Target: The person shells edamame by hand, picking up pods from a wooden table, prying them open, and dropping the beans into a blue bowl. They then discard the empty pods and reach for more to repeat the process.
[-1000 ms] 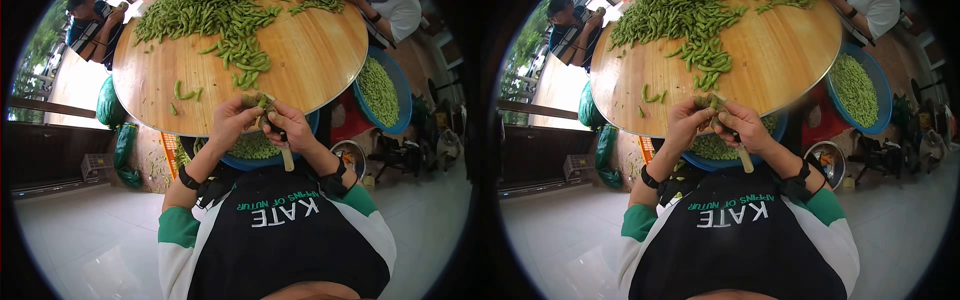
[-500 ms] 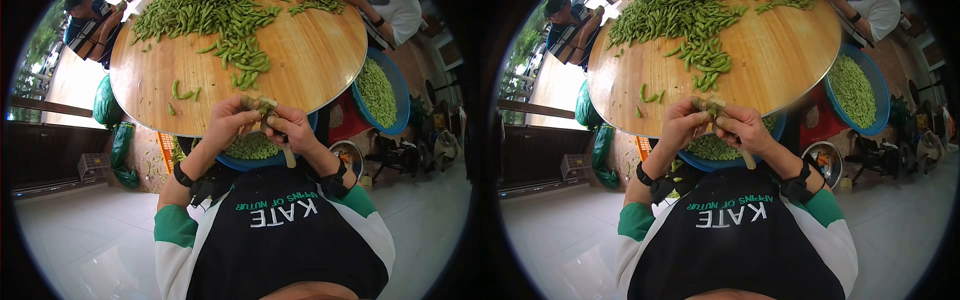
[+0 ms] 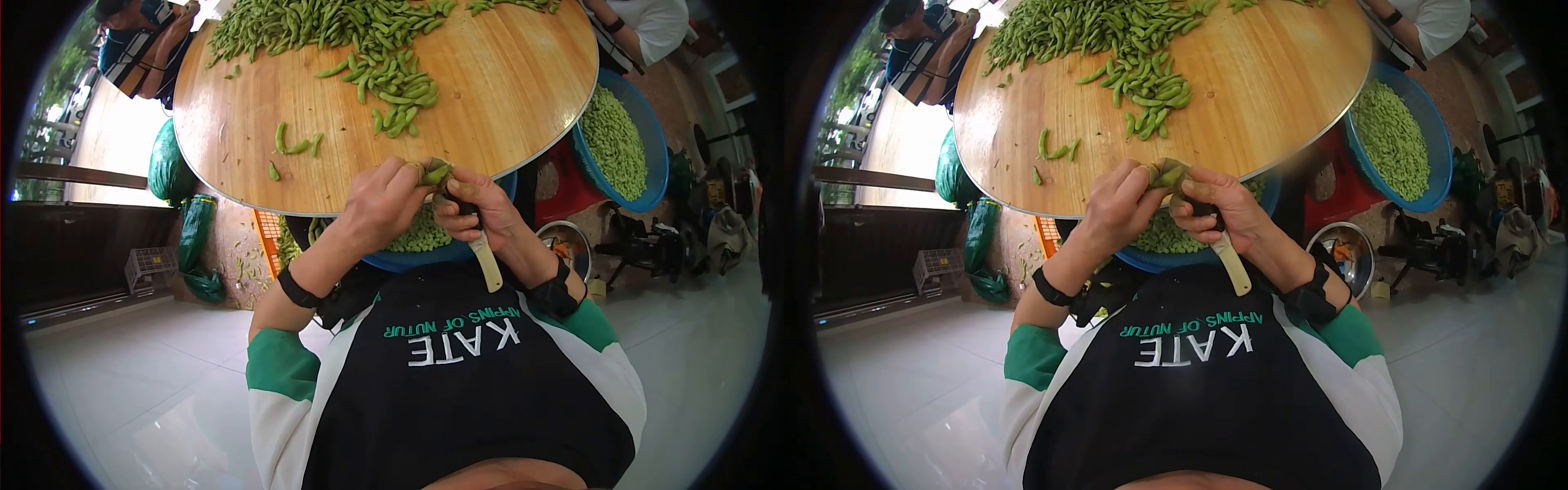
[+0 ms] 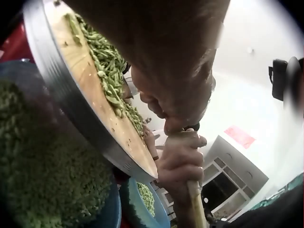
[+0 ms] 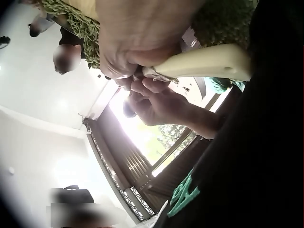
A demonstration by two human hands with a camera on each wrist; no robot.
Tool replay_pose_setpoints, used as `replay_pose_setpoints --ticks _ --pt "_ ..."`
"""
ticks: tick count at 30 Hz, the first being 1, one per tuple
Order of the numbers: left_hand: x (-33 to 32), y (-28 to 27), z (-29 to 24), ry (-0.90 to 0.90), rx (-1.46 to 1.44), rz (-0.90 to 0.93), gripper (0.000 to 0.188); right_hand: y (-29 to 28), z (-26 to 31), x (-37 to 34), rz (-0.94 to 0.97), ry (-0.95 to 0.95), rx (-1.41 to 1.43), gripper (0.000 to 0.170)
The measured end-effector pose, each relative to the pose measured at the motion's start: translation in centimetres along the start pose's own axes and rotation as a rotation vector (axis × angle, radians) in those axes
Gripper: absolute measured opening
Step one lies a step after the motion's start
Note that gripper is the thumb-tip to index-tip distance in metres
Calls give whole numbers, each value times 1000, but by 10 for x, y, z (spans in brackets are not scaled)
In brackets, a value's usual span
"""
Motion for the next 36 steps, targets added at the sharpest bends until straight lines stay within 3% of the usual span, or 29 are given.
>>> replay_pose_setpoints --ticks 4,6,10,14,16,18,21,25,31,36 --pt "4 -2 10 -47 -218 91 21 -1 -4 -1 38 21 56 24" --pt "3 0 10 -198 -369 110 18 0 -4 -1 52 11 60 24" --pt "7 -1 6 -261 -437 123 14 11 -4 -3 59 -76 30 23" --pt "0 19 10 -520 -751 109 16 15 -6 -3 12 -119 -33 23" --pt "0 22 9 -621 -847 121 17 15 -6 -5 -42 -259 -230 22" --pt "1 26 7 -824 -1072 224 17 9 -3 -6 -81 -269 -323 21" --pt "2 28 3 -664 -1051 189 14 11 -3 -5 -121 -322 -532 20" --pt "4 26 -5 -695 -1119 181 12 15 -4 -9 -142 -388 -781 19" --pt "-7 47 0 -653 -898 224 11 6 -7 -12 -189 -367 -985 19" --pt "-4 44 -11 -554 -765 241 13 3 -2 -24 -189 -330 -997 21"
Point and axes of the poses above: each hand's wrist, its own x-axis towards the middle knuckle, its own y-axis out of the palm, z = x × y, the point moved 2 cm from there along x, towards the middle knuckle, and after that the axes turned 14 degrees about x, right-handed, at the moved point
